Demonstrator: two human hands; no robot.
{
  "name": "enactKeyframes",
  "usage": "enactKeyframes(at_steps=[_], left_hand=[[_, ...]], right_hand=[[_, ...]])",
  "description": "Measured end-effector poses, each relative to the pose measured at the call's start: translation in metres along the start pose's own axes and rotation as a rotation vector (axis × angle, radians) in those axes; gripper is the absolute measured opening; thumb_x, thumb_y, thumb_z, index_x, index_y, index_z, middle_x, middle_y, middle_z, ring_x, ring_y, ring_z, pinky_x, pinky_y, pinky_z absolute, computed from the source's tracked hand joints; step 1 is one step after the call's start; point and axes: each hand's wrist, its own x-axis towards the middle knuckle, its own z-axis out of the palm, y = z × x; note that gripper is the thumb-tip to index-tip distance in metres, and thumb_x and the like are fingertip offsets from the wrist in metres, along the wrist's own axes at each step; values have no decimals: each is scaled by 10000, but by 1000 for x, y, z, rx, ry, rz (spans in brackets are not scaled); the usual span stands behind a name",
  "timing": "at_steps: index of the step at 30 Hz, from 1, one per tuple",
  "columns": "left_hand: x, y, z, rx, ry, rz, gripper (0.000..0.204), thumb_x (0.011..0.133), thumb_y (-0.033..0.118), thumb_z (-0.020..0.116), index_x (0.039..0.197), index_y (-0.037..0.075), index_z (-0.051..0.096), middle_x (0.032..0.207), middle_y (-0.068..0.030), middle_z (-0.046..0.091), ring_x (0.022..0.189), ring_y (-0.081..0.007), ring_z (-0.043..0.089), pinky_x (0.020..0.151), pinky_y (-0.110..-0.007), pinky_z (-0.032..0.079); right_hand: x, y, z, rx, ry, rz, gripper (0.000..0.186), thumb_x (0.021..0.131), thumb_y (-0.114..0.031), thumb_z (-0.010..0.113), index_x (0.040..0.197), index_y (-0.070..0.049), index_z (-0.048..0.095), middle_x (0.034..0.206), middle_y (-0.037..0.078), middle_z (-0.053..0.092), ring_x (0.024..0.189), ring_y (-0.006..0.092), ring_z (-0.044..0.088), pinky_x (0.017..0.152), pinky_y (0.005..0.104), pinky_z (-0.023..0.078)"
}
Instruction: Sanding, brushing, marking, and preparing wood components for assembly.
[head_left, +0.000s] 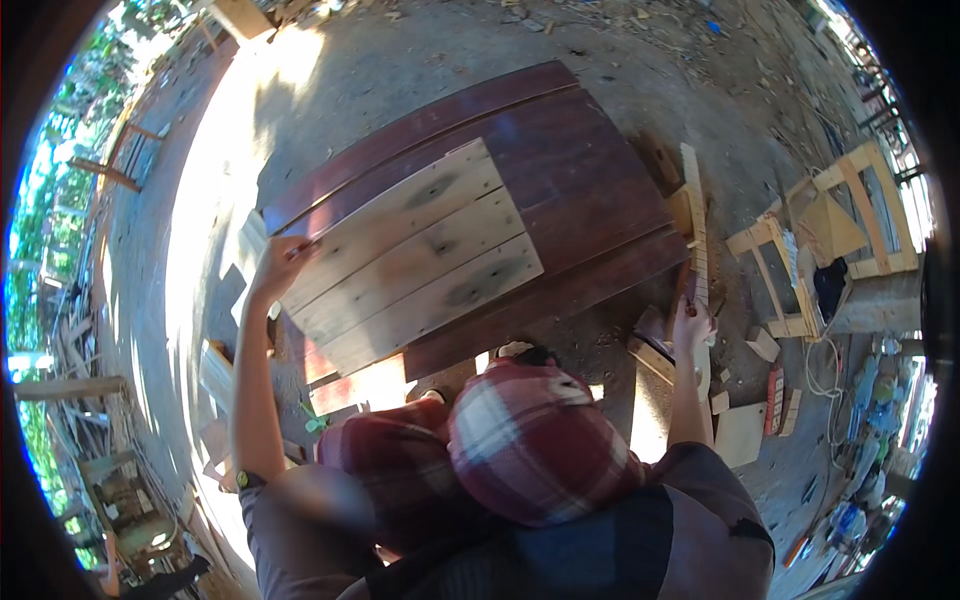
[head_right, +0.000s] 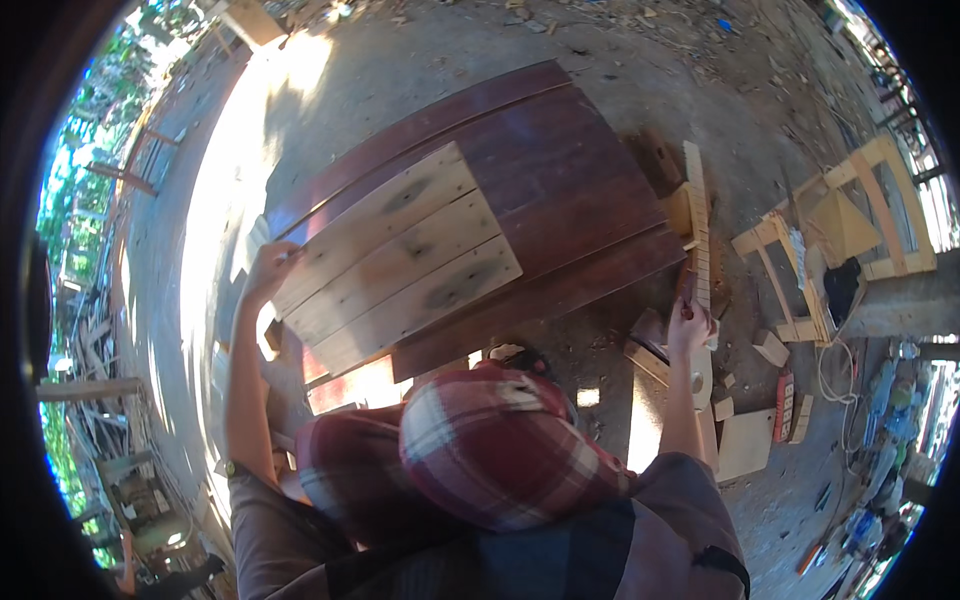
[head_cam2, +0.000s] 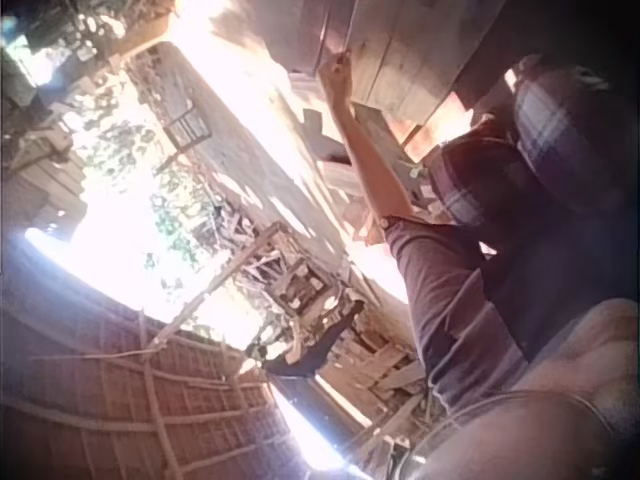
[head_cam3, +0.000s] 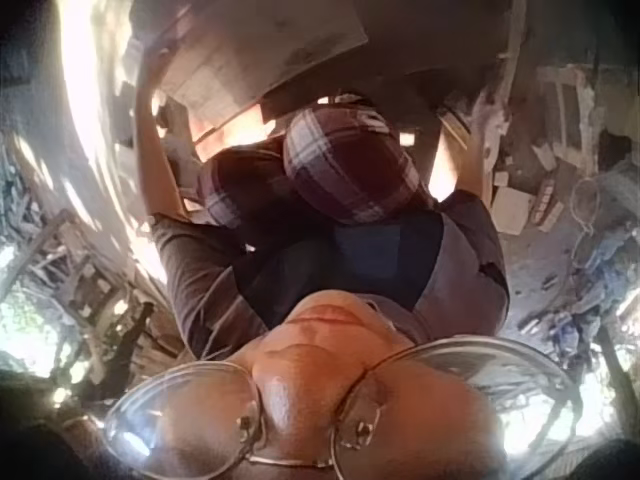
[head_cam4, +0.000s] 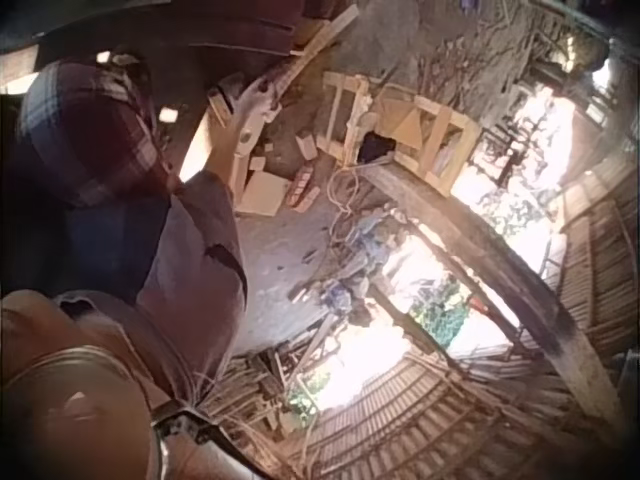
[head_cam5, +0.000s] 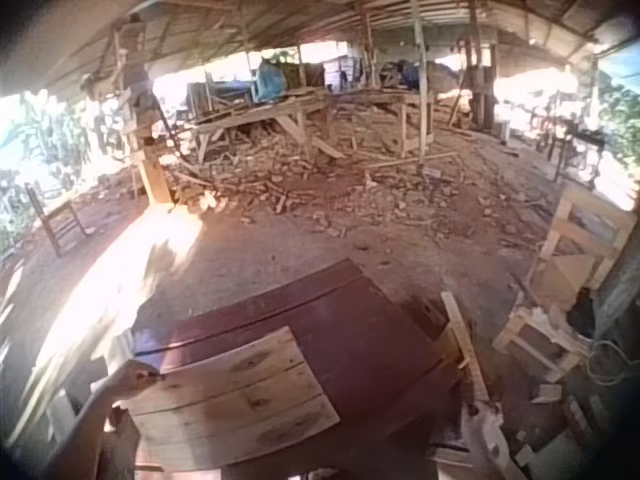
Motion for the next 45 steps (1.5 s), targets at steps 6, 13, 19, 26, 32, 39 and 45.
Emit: enactKeyframes(at_steps=[6,13,19,26,32,39,45], left_hand=[[49,7,46,269,189,-94,539,918,491,568,721,-8,623,607,-172,553,541,-283,543,529,-393,397],[43,-12,84,268,252,-241,470,941,469,549,791,40,667,693,-165,645,743,-338,659,712,-443,485],[11,-13,99,491,541,-31,529,955,457,523,1305,61,535,1310,-191,550,1316,-340,426,1098,-513,262],[-57,8,145,527,518,-266,765,940,545,492,1487,41,314,1553,-316,130,1468,-433,90,1169,-554,66],[-68,1,140,379,555,-314,847,905,589,502,1482,-1,309,1536,-348,165,1448,-471,128,1179,-522,105],[-66,-4,156,276,515,-319,829,910,581,493,1491,21,303,1532,-323,220,1454,-453,141,1185,-520,126],[-66,10,154,233,576,-325,811,920,550,500,1488,9,298,1548,-321,173,1460,-452,119,1189,-506,121]], right_hand=[[20,17,16,506,-179,15,241,884,-217,669,796,6,690,705,74,676,719,110,598,512,304,458],[4,-41,-15,712,129,111,281,949,-223,595,1001,47,649,906,133,698,775,193,629,719,344,477],[-47,-199,-56,599,-140,-401,249,982,-180,559,1149,-1,606,1014,184,682,887,251,664,778,379,504],[-97,-320,-28,376,-307,-1321,400,946,-127,549,1325,1,518,1269,219,602,1244,355,530,1089,458,360],[-118,-351,-13,88,-324,-1252,508,957,-363,549,1316,-4,539,1286,222,590,1272,346,504,1102,438,329],[-112,-338,7,111,-179,-1234,396,976,-276,536,1317,-80,582,1348,212,549,1295,340,478,1062,435,376],[-109,-336,0,6,-249,-1187,418,1020,-280,449,1391,-102,521,1439,174,480,1386,317,381,1128,441,303]])
